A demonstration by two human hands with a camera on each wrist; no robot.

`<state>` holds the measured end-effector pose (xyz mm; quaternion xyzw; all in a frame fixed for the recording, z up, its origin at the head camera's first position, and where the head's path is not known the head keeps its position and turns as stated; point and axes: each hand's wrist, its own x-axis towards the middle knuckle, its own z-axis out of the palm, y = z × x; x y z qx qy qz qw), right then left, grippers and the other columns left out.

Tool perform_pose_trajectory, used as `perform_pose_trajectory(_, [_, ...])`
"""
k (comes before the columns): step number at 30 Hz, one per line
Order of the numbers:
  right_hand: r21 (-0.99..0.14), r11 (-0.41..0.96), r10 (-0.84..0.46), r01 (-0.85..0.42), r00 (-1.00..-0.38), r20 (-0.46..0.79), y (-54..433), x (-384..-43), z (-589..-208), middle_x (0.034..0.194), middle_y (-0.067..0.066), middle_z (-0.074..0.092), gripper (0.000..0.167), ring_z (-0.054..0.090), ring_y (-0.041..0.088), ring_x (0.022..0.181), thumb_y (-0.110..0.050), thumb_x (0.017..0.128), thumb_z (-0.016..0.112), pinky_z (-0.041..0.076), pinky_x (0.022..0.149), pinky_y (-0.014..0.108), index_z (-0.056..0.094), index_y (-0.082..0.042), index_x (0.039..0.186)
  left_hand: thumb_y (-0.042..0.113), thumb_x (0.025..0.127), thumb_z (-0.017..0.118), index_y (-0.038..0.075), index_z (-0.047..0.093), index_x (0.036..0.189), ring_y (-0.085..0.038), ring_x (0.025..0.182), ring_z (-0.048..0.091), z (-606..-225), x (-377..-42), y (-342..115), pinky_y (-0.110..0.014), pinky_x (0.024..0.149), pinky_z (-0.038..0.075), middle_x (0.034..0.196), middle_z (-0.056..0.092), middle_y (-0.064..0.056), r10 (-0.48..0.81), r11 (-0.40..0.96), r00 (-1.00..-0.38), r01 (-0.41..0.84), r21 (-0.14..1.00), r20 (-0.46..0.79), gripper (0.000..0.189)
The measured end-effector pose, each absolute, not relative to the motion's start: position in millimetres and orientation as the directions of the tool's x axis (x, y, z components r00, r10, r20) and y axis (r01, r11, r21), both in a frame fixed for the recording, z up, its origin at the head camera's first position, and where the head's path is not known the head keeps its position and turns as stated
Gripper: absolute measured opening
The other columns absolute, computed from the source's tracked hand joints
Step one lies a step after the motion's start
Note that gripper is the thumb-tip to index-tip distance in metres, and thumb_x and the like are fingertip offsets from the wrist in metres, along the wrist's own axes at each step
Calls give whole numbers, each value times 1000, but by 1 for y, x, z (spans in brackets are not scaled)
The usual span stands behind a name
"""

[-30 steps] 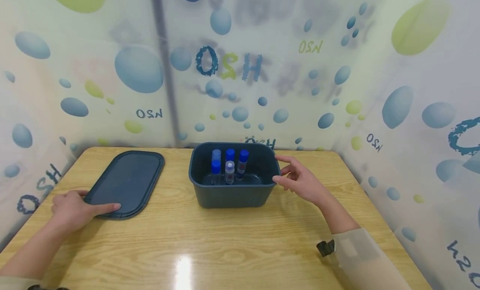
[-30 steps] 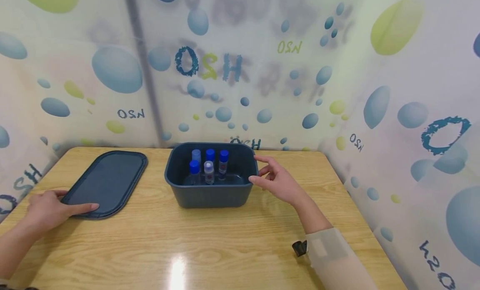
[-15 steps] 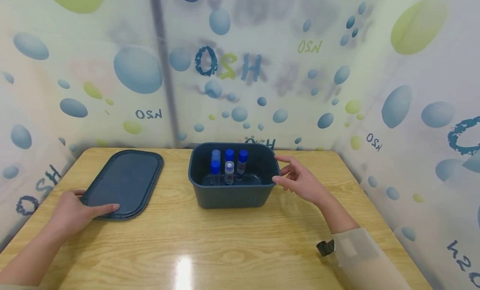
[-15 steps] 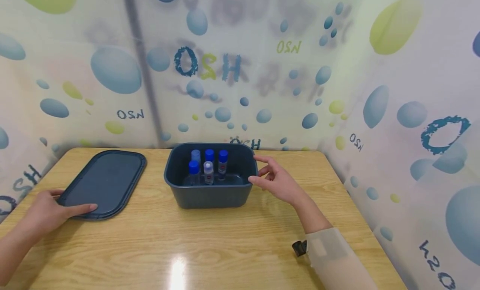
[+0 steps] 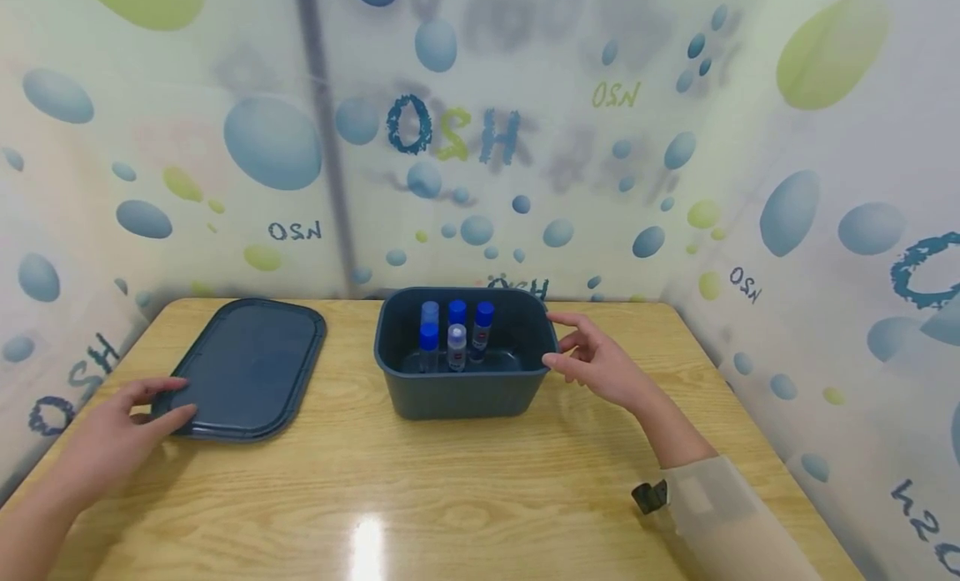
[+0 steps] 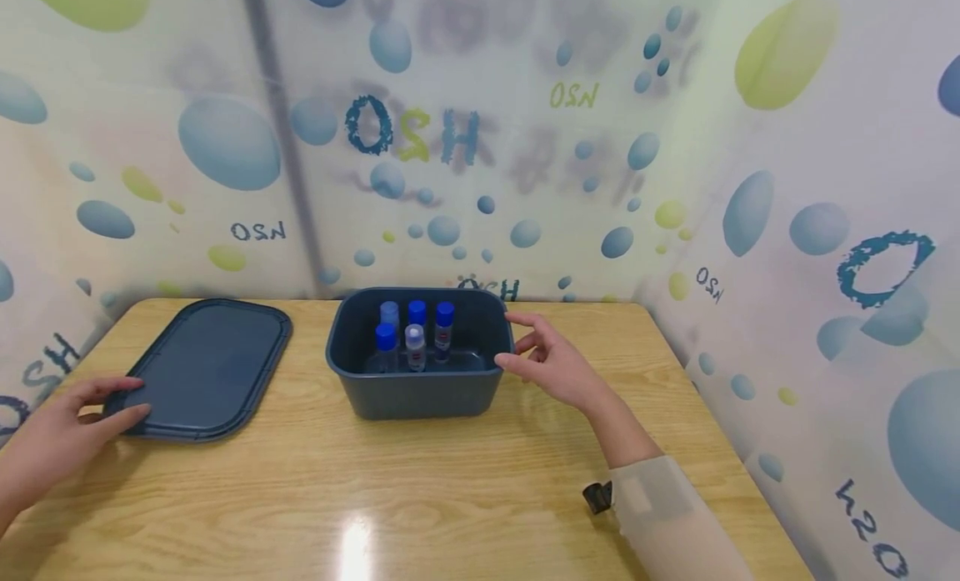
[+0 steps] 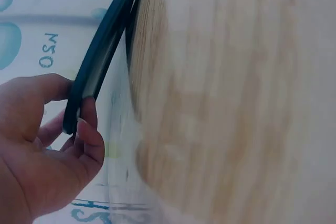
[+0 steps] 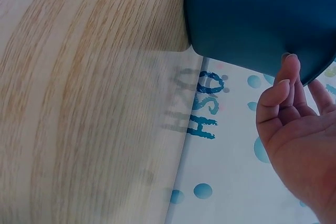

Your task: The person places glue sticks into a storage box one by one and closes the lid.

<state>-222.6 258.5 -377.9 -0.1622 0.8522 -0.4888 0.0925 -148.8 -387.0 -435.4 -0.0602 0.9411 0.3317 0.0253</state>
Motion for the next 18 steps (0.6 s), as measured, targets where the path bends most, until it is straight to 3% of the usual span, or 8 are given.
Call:
perform_pose_trajectory(3, [-860,473,-368,-190,-930,3,259,-222,-378,125,16,64,67,63,51,93,-36,108,72,55,75,41,42,-27,167,46,116,53,-6,42,161,-62,126,59,-434,-147,-391,-55,87,60,160,29,-50,-76,760,-992,-126,638,-105,70])
perform_pose_trajectory(7, [-861,473,-369,-190,-929,2,258,-221,-377,125,16,65,67,62,55,95,-37,108,72,55,75,42,42,-27,167,38,118,49,-7,29,168,-28,98,80,-429,-144,-394,-35,74,65,163,15,-54,-24,683,-984,-146,715,-177,70])
perform_pose_trajectory(8, [-861,472,-369,-189,-930,2,258,-221,-377,125,16,65,67,62,56,95,-37,108,72,55,75,41,42,-27,167,36,119,48,-8,26,169,-19,93,80,-428,-143,-395,-34,75,65,165,12,-53,-11,663,-981,-151,733,-192,70])
perform_pose_trajectory(11, [-863,469,-369,-189,-929,3,258,-221,-377,124,16,65,67,62,56,95,-37,108,72,55,75,40,42,-27,167,31,119,49,-10,23,169,-7,89,79,-425,-140,-393,-30,78,65,165,12,-52,7,633,-980,-148,760,-197,69])
perform_pose_trajectory(18, [-859,476,-368,-192,-930,4,258,-222,-378,123,16,65,66,66,37,88,-36,108,72,55,74,37,42,-26,167,38,118,53,-11,27,167,-2,87,79,-420,-136,-390,-28,76,64,165,20,-49,-44,663,-984,-159,731,-174,75])
